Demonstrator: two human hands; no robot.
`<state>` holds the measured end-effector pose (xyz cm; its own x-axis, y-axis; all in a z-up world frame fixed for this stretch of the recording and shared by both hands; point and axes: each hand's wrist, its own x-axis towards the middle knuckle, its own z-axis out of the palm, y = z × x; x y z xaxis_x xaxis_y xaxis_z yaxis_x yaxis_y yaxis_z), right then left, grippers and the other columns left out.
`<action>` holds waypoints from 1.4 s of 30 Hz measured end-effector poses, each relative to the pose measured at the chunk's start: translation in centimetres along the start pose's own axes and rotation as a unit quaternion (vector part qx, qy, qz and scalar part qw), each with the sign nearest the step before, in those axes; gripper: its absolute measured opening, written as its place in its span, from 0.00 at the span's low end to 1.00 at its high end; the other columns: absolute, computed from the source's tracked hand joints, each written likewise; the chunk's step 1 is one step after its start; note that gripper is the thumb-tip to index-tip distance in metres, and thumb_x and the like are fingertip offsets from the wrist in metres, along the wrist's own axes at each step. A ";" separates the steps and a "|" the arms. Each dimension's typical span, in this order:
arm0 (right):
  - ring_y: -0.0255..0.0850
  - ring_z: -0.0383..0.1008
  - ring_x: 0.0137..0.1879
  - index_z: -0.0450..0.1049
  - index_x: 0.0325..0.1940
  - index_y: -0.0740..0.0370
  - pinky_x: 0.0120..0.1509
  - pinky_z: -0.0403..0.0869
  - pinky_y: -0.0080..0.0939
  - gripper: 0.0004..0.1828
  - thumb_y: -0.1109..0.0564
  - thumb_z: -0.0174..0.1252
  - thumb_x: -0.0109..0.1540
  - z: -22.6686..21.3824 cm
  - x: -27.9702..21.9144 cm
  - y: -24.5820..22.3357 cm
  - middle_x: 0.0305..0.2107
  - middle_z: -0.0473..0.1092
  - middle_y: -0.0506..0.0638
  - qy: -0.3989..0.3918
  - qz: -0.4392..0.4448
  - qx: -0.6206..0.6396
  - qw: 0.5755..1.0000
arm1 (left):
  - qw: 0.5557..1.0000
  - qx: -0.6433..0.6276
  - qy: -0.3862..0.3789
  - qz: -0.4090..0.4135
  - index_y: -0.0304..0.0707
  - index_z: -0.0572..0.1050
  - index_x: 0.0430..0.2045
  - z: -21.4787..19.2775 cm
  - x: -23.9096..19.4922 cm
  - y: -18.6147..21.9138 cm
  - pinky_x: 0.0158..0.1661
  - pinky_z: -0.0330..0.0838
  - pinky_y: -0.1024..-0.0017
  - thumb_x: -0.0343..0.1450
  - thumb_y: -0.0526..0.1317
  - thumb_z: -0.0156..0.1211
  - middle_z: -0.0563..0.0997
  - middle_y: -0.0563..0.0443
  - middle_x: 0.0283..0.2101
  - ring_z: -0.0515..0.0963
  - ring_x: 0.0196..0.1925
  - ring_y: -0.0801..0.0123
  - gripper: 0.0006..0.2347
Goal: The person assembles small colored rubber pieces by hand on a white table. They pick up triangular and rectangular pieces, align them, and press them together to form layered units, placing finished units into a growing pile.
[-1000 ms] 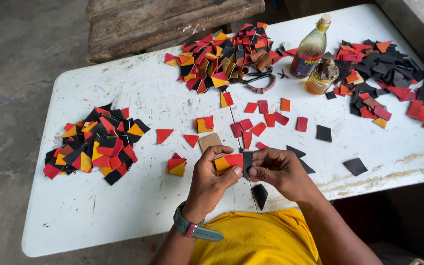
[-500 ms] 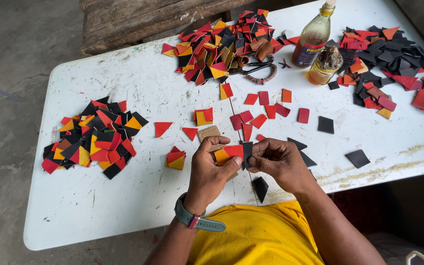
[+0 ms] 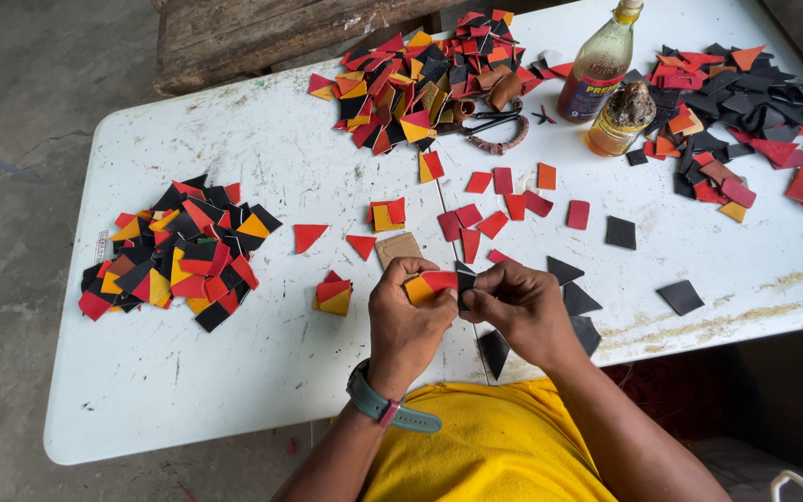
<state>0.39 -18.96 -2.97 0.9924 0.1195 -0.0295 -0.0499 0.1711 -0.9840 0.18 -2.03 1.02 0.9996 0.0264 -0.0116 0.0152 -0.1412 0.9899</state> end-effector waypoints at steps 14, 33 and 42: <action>0.38 0.79 0.39 0.77 0.50 0.71 0.46 0.81 0.38 0.15 0.61 0.64 0.61 -1.5 0.9 1.0 0.39 0.78 0.54 -0.082 0.112 0.139 0.981 | 0.964 -0.214 -0.142 -0.062 0.28 0.72 0.47 -3.7 0.4 -1.3 0.46 0.81 0.72 0.69 0.32 0.66 0.81 0.47 0.45 0.83 0.44 0.74 0.15; 0.51 0.67 0.49 0.81 0.41 0.55 0.54 0.69 0.47 0.09 0.61 0.62 0.58 3.1 4.1 0.7 0.39 0.69 0.52 -0.130 -0.197 -0.476 0.847 | 0.925 0.359 -0.029 0.120 0.33 0.79 0.32 -4.5 2.9 -4.6 0.40 0.75 0.53 0.63 0.32 0.65 0.83 0.36 0.33 0.82 0.38 0.44 0.07; 0.48 0.65 0.49 0.81 0.39 0.55 0.52 0.64 0.48 0.07 0.57 0.60 0.59 3.7 3.0 1.1 0.39 0.68 0.49 -0.132 -0.180 -0.545 0.808 | 0.925 0.367 -0.093 0.029 0.34 0.81 0.31 -5.0 3.6 -4.0 0.40 0.78 0.56 0.64 0.31 0.63 0.83 0.35 0.32 0.84 0.37 0.46 0.05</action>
<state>2.88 -14.84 -3.54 0.8546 0.4832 0.1902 0.5085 -0.7046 -0.4949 3.63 3.57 -2.23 0.9852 -0.1626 -0.0536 -0.0935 -0.7735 0.6269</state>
